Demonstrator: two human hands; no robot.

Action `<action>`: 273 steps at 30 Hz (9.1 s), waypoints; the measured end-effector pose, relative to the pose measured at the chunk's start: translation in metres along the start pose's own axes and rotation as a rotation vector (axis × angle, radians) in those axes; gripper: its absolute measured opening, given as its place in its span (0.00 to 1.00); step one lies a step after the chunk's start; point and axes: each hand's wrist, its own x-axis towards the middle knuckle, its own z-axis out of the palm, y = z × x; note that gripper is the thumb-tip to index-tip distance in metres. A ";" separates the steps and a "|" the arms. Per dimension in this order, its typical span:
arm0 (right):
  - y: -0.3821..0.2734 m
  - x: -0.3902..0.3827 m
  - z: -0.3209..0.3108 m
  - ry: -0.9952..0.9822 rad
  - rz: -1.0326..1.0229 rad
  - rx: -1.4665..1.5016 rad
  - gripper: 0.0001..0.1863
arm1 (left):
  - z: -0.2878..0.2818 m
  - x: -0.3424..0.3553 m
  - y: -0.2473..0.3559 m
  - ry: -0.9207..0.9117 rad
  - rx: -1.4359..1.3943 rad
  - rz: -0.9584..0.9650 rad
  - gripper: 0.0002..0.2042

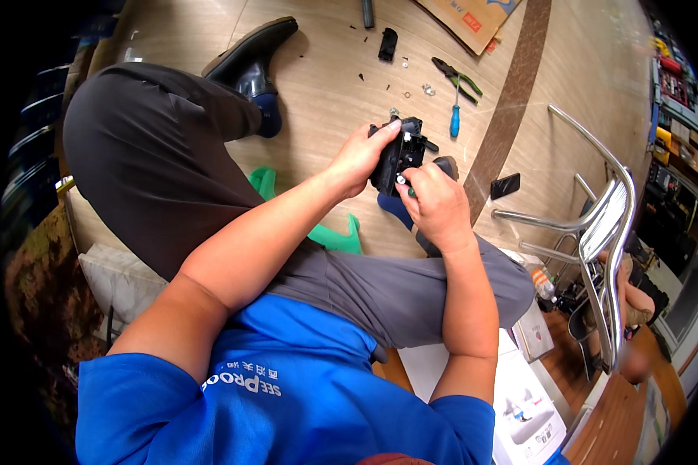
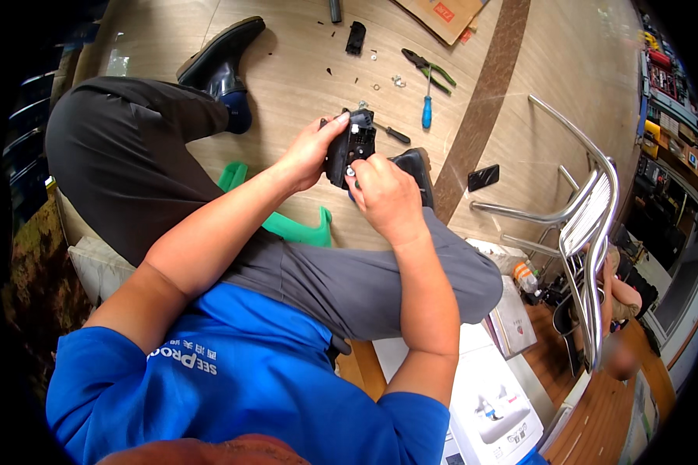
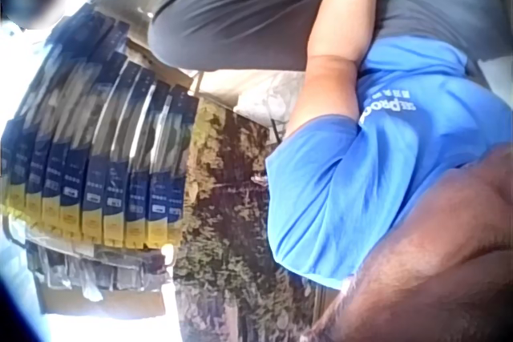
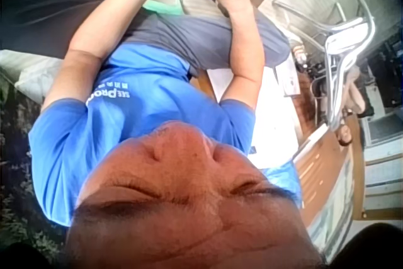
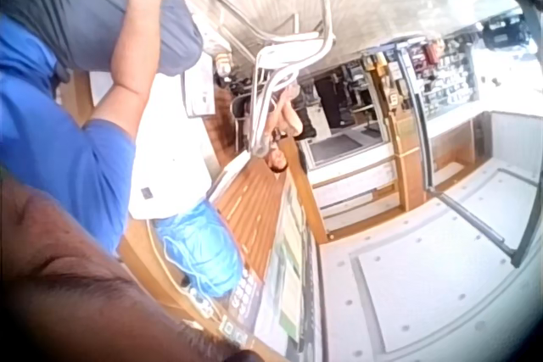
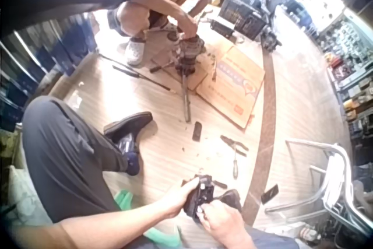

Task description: The person uses a screwdriver to remove screws from a black plastic mechanical assembly, then points at and manipulates internal gears and components while sitting on the floor.

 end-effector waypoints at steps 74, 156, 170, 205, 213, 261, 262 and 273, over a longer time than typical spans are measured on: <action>0.101 0.068 0.034 0.004 0.310 0.324 0.07 | -0.043 0.033 -0.012 0.116 -0.154 0.128 0.18; 0.013 0.023 0.007 -0.304 0.020 -0.139 0.04 | -0.020 0.009 -0.005 0.216 0.375 0.065 0.27; -0.007 0.019 0.005 -0.367 -0.108 -0.170 0.01 | -0.026 0.013 -0.008 -0.115 0.360 -0.219 0.24; -0.009 0.021 0.001 -0.501 0.033 -0.052 0.07 | -0.029 0.012 -0.012 -0.295 0.197 -0.337 0.22; -0.011 0.024 -0.006 -0.506 0.082 -0.064 0.07 | -0.031 0.016 -0.017 -0.266 0.235 -0.231 0.23; -0.008 0.018 -0.018 -0.088 0.359 0.258 0.08 | -0.035 0.023 -0.015 -0.172 0.018 -0.107 0.20; -0.007 0.018 -0.016 -0.081 0.338 0.268 0.08 | -0.032 0.021 -0.014 -0.179 -0.009 -0.092 0.20; -0.021 0.020 0.002 -0.195 0.209 0.045 0.08 | -0.037 0.027 -0.019 -0.176 -0.057 -0.105 0.20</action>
